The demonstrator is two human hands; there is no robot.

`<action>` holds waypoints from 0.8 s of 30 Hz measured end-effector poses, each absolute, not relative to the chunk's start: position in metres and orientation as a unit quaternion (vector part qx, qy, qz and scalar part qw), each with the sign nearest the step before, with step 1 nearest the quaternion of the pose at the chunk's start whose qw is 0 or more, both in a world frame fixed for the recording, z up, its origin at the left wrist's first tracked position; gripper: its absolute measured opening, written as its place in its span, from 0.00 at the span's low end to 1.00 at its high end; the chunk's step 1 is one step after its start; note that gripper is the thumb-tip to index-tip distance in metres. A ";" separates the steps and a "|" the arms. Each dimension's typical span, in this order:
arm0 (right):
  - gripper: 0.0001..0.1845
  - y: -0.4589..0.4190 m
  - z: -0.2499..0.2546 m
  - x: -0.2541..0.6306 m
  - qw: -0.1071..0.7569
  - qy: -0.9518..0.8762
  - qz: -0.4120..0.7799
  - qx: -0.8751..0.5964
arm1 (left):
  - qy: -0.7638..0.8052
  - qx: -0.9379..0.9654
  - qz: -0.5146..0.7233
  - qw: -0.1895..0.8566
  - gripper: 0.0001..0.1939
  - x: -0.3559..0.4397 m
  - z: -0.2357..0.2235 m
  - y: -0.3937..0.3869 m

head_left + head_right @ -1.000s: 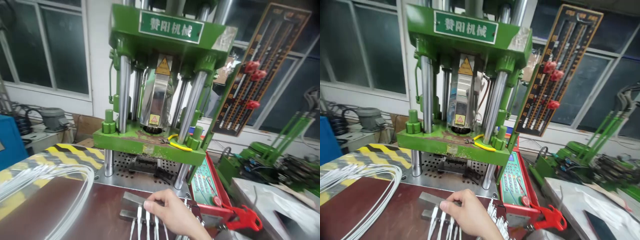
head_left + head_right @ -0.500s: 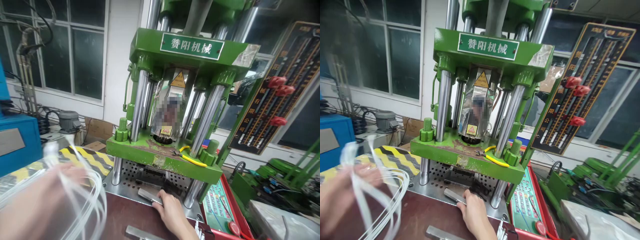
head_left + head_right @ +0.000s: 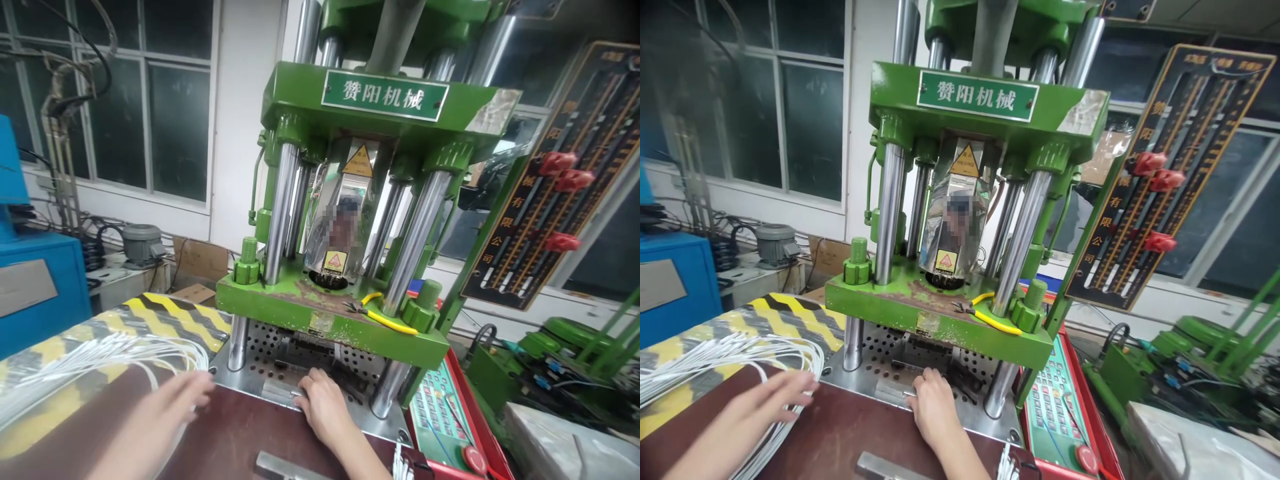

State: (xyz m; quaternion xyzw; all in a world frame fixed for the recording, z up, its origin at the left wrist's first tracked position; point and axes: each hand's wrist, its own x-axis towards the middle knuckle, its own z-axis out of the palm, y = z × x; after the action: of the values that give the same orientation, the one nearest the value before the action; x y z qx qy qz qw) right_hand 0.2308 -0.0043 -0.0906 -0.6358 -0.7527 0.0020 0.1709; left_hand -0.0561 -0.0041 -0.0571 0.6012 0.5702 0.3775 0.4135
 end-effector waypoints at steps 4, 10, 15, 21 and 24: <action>0.11 -0.028 -0.075 0.242 0.200 -0.742 0.034 -0.639 | 0.475 0.730 0.217 0.441 0.20 0.000 -0.059 -0.029; 0.12 -0.099 -0.060 0.285 0.191 -0.725 0.173 -0.639 | 0.447 0.828 0.131 0.311 0.14 0.017 -0.088 -0.034; 0.07 -0.131 -0.073 0.299 0.175 -0.711 0.201 -0.651 | 0.400 0.861 0.141 0.282 0.11 0.020 -0.098 -0.034; 0.07 -0.097 -0.065 0.303 0.302 -0.647 0.297 -0.634 | 0.433 0.713 0.192 0.516 0.15 0.032 -0.078 -0.001; 0.16 -0.051 -0.067 0.310 0.371 -0.581 0.356 -0.631 | 0.436 0.682 0.248 0.532 0.20 0.048 -0.071 0.040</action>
State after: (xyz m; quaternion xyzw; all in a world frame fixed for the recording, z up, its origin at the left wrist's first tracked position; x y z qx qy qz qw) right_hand 0.3096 -0.0511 -0.0665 -0.6310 -0.5813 0.3557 0.3708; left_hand 0.0480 0.0396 -0.0712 0.6815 0.4365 0.2480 0.5325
